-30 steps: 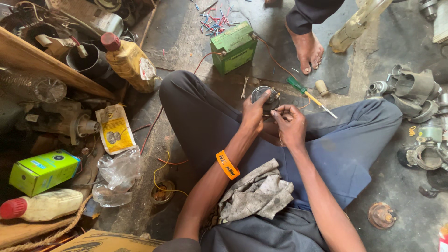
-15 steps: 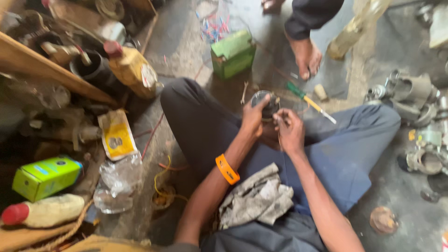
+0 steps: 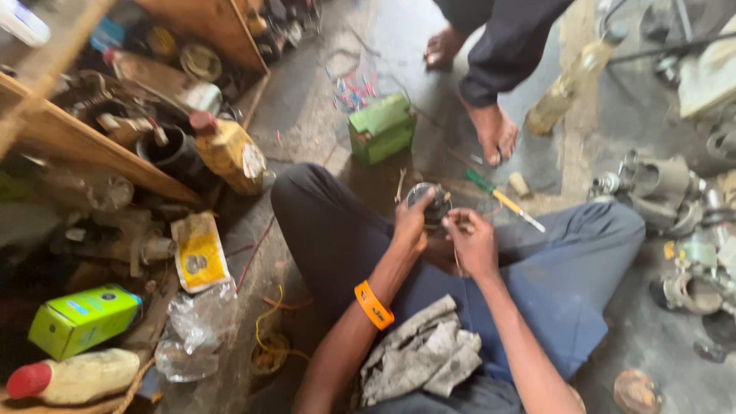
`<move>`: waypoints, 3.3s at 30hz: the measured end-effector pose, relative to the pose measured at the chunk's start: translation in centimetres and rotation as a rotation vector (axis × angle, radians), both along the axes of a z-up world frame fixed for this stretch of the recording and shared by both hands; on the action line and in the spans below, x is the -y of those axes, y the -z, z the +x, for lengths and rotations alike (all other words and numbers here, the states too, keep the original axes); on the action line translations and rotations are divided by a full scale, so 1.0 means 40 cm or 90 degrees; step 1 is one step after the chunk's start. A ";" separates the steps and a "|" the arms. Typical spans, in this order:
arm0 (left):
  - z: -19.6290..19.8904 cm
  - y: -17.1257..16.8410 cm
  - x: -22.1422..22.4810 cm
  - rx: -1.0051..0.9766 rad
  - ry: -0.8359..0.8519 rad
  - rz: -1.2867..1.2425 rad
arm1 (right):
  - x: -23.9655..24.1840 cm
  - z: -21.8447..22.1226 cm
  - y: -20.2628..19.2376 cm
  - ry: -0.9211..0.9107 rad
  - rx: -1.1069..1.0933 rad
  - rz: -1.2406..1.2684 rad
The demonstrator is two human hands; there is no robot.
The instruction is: The person sits on the floor and uses a screwdriver to adjust a small circular electrical component connected to a green battery. Another person assists by using pliers to hold a part of the component while the first person continues to adjust it with the screwdriver.
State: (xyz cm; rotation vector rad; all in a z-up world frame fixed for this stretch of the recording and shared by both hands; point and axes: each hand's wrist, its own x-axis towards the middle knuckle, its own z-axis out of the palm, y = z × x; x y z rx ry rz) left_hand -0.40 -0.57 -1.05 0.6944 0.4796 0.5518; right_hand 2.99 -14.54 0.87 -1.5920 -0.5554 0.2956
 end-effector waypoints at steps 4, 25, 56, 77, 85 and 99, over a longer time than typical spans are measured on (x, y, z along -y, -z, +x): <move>0.021 0.020 -0.004 -0.038 0.000 0.026 | -0.011 0.025 0.023 0.015 -0.037 -0.021; -0.005 -0.038 0.002 -0.072 0.017 -0.027 | -0.005 0.011 -0.017 -0.016 -0.010 -0.013; -0.003 -0.023 0.014 -0.032 -0.013 0.020 | -0.008 0.008 -0.015 0.009 -0.046 0.015; -0.006 -0.029 0.012 -0.056 -0.001 -0.020 | -0.005 0.006 -0.019 0.002 -0.011 -0.017; -0.002 -0.021 0.013 -0.058 -0.015 -0.003 | -0.011 0.005 -0.012 0.001 -0.043 0.029; -0.001 -0.019 0.015 -0.029 -0.020 -0.011 | -0.014 0.007 -0.017 0.000 -0.038 0.018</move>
